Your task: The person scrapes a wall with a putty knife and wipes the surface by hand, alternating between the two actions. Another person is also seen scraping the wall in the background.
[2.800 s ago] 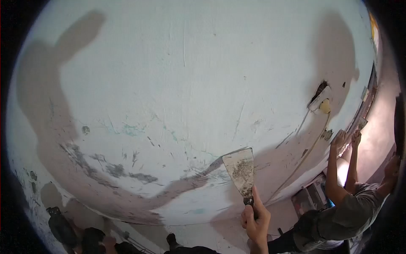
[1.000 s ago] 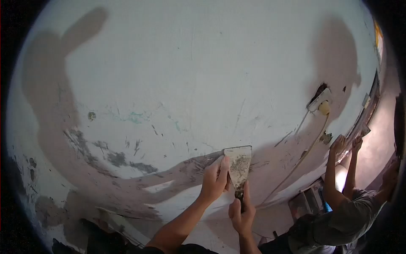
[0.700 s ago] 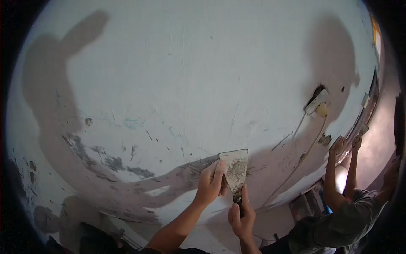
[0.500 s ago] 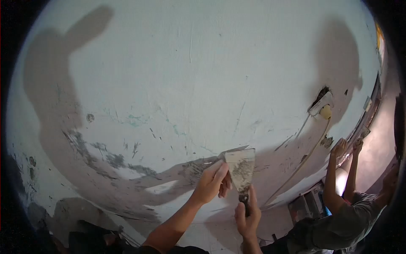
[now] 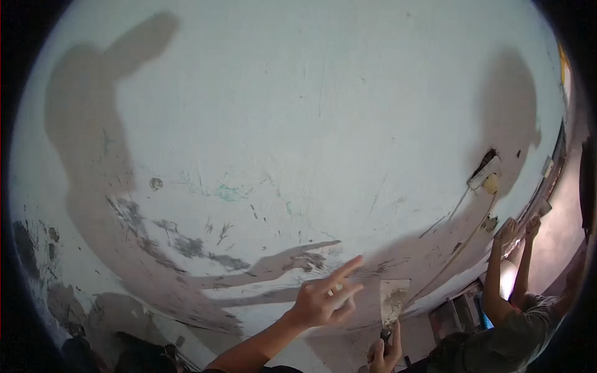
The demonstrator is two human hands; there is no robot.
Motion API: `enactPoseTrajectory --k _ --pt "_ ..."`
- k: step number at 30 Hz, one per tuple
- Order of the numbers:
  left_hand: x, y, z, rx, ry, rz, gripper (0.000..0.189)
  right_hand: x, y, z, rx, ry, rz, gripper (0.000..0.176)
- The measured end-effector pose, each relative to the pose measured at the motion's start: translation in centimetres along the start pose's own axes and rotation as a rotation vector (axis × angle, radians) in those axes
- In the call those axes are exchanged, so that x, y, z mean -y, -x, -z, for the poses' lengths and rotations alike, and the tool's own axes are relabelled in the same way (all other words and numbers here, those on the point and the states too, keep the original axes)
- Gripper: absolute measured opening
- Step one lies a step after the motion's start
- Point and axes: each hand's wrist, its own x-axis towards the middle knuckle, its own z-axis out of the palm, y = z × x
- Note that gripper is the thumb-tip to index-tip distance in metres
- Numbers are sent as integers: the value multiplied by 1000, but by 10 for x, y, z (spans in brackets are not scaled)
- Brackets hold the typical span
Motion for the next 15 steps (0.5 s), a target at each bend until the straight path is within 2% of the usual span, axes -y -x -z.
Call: enactPoseTrajectory --k 1,2,3,5,6,8,12,15 --pt "0 -2 1 -109 16 -3 13 12 -4 -4 34 32 25 57" --pt "7 2 1 -137 95 -3 18 15 -8 -5 24 36 29 57" --pt "5 6 3 -135 152 117 15 16 -12 -6 64 41 48 56" --pt "3 18 -2 -92 546 608 21 32 -23 -15 99 47 72 55" --pt "4 17 -3 -87 554 614 21 48 -26 -23 151 79 55 54" --pt "7 7 2 198 907 839 30 65 -39 -35 255 83 72 53" --pt "1 -12 -3 159 955 791 31 69 -56 -44 273 98 63 52" --pt "-2 -27 2 147 898 848 32 76 -63 -47 257 223 58 53"
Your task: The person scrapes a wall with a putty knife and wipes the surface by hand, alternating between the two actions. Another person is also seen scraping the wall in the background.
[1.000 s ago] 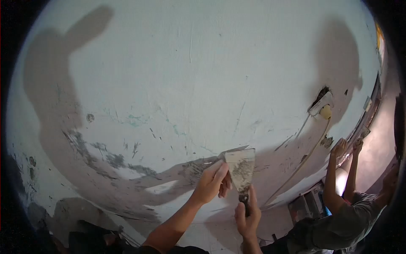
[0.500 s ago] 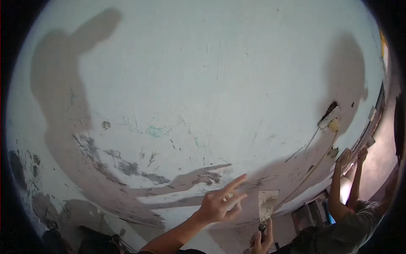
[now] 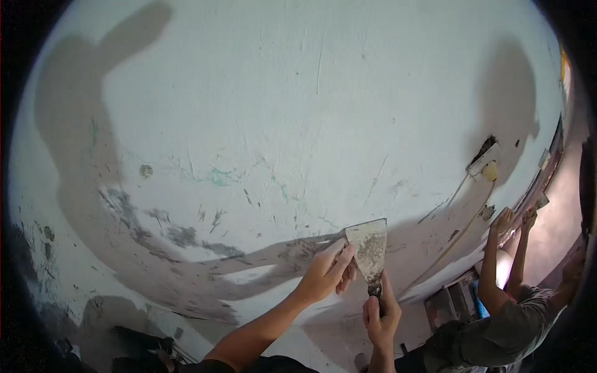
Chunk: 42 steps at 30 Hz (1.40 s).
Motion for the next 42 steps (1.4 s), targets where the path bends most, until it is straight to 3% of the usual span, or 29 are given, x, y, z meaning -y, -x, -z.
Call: enactPoseTrajectory --k 10,21,30,33,35,42 --pt "4 -4 2 8 72 -2 35 -3 2 0 6 30 74 52" --pt "-4 -5 -2 -1 65 -34 34 -11 -7 -9 53 -359 43 57" --pt "-6 -7 -14 -54 84 6 32 5 -7 15 85 -205 26 56" --pt "5 -11 -13 -36 107 -39 32 4 -12 23 8 -16 72 53" --pt "7 -9 -13 -40 101 -64 32 4 -14 27 13 221 211 52" --pt "3 -10 -11 -41 113 -85 30 4 -11 22 21 229 100 50"
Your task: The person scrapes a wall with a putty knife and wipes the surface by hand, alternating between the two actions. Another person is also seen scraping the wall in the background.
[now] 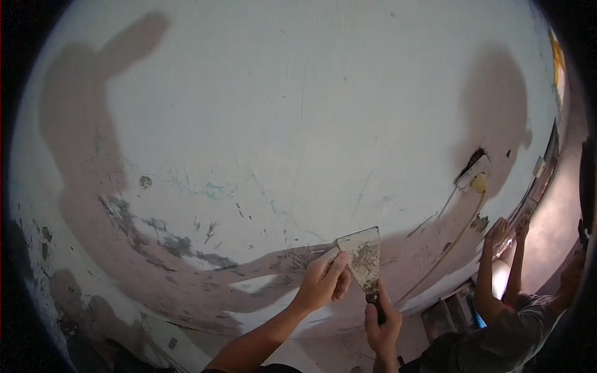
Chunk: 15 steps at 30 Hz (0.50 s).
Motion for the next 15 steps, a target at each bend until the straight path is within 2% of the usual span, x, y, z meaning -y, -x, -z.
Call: enactPoseTrajectory --k 5,8,10,15 --pt "-1 1 -1 7 12 32 32 -16 -3 -8 -118 -35 94 48" --pt "0 0 -1 -14 37 40 30 -7 -3 -5 -65 -123 -21 47" --pt "0 1 -1 13 79 43 30 -13 -3 -5 -77 -124 31 46" --pt "-9 4 -1 42 12 41 33 -6 1 -4 46 -501 -98 51"
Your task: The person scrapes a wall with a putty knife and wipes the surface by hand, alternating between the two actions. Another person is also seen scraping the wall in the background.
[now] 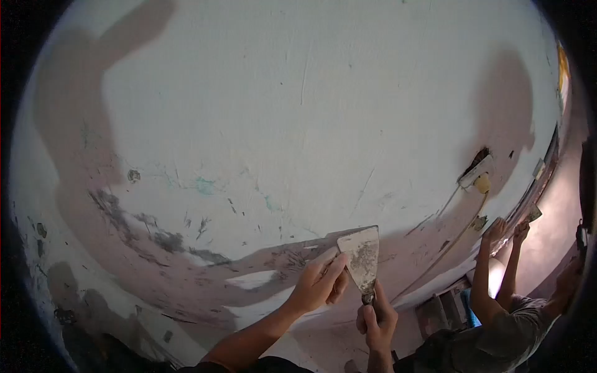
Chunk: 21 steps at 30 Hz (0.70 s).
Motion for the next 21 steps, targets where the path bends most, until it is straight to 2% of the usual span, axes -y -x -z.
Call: enactPoseTrajectory --k 3,7,13,15,19,21 --pt "1 1 3 29 -21 3 36 -4 8 -8 8 -67 36 57" --pt "9 -4 9 36 -46 62 34 -3 12 -9 -15 -41 73 56" --pt "2 -4 9 14 -30 18 34 -3 1 -11 -118 171 126 51" --pt "4 -2 6 15 18 46 34 -8 2 -9 -72 -63 103 50" --pt "-5 3 0 36 46 63 34 -3 8 -11 -102 -91 150 49" --pt "2 0 3 1 52 110 34 4 9 -6 -77 70 135 48"
